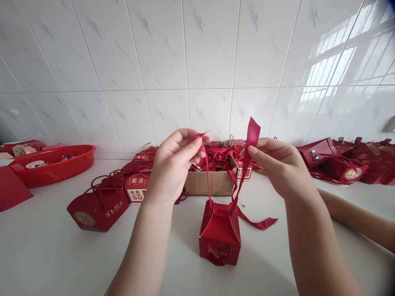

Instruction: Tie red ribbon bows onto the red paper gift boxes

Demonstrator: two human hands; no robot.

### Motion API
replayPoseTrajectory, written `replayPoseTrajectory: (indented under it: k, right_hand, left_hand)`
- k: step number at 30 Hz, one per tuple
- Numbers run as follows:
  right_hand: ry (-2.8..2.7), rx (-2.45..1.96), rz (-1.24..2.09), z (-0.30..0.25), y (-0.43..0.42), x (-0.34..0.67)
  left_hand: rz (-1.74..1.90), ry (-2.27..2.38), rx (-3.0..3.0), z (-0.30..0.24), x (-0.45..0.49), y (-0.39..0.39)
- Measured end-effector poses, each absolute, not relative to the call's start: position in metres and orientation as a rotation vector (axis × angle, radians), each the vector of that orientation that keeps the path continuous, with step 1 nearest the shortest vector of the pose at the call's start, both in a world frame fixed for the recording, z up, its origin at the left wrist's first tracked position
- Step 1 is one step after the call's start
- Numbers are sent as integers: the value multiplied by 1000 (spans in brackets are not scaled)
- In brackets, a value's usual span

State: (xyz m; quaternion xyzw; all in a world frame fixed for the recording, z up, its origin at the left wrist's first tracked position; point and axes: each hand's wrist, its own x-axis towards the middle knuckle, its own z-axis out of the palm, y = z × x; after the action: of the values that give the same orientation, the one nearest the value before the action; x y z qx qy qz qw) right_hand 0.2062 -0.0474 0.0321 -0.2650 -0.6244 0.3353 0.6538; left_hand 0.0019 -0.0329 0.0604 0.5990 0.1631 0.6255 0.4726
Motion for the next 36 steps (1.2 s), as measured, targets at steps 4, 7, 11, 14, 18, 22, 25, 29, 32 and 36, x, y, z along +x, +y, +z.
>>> replayPoseTrajectory:
  k: [4, 7, 11, 14, 18, 22, 25, 29, 32, 36]
  right_hand:
    - [-1407, -585, 803, 31, -48, 200]
    - [-1442, -580, 814, 31, -51, 189]
    - [-1487, -549, 809, 32, -58, 173]
    - [-1506, -524, 876, 32, -65, 164]
    - [-1469, -537, 879, 31, -68, 160]
    - [-1412, -478, 833, 29, -65, 160]
    - [-1414, -453, 821, 30, -62, 160]
    - [-1418, -439, 834, 32, -62, 162]
    - [-1391, -488, 783, 33, -61, 168]
    - [-1305, -592, 654, 33, -54, 183]
  left_hand:
    - [1640, 410, 1482, 60, 2, -31]
    - [1693, 387, 1476, 59, 3, -31]
    - [1750, 383, 1509, 57, 7, -35]
    - [1820, 426, 1543, 55, 13, -40]
    - [1899, 491, 1601, 53, 22, -48]
    - [1869, 558, 1689, 53, 24, -53]
    - [1789, 586, 1785, 52, 22, -52]
    - [1775, 627, 1801, 52, 23, -49]
    - [1817, 654, 1759, 52, 22, -45]
    - [1846, 669, 1733, 53, 11, -38]
